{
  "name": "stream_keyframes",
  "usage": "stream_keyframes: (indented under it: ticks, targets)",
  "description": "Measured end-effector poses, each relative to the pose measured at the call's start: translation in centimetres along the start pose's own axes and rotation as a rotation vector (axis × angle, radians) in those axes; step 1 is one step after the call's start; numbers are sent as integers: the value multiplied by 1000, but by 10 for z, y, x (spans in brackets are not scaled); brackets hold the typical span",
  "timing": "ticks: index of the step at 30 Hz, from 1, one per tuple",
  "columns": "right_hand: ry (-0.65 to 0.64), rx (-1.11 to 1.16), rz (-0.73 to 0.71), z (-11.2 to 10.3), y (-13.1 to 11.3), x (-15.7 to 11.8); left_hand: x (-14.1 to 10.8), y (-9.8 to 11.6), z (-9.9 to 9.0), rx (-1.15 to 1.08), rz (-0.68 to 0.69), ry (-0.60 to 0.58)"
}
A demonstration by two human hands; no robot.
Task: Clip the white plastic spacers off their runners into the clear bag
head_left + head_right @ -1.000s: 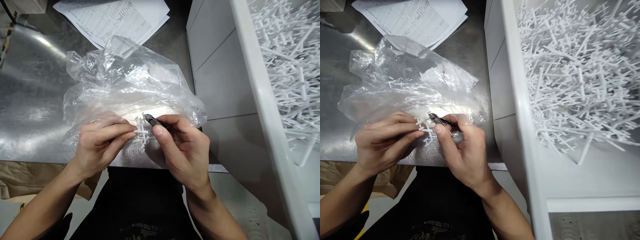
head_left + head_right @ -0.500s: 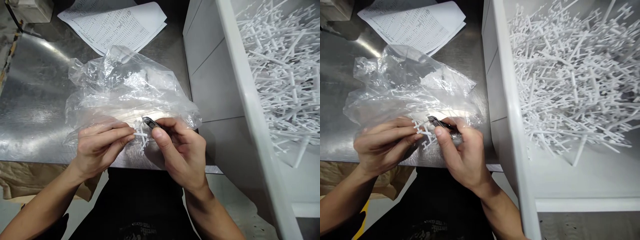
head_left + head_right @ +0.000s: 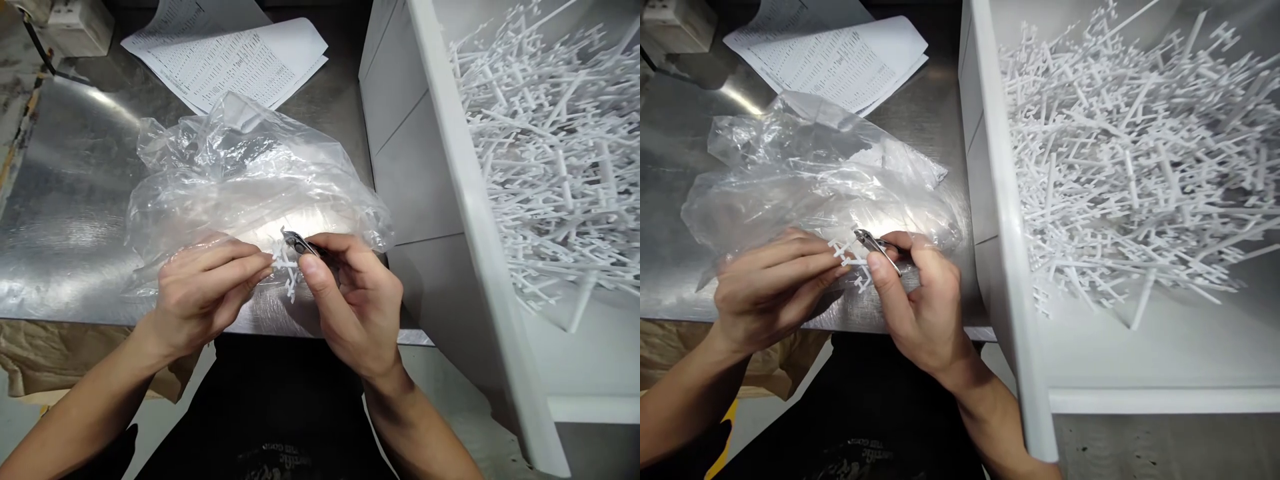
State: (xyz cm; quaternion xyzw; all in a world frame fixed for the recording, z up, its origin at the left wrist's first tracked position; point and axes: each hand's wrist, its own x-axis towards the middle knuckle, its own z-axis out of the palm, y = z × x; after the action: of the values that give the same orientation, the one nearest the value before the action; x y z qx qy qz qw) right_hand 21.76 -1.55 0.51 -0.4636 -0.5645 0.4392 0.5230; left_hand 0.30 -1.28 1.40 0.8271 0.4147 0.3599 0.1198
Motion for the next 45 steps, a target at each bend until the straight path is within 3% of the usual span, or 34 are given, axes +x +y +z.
stream_keyframes:
  ticks: [6, 13, 21, 27, 34, 45]
  targets:
    - [-32, 55, 53, -1, -2, 0, -5, -2, 2, -13, 23, 33]
    - [8, -17, -1, 0, 1, 0, -3, -3, 4, -82, 33, 32]
    - [111, -11, 111, 3, 1, 3, 12, -4, 1, -84, 65, -76]
    - [179, 35, 143, 4, 1, 4, 9, -9, 11, -115, -32, -10]
    - [34, 33, 94, 0, -6, 2, 9, -13, 11, -102, 7, -36]
    - [55, 40, 89, 1, -5, 2, 7, -12, 13, -91, 19, -34]
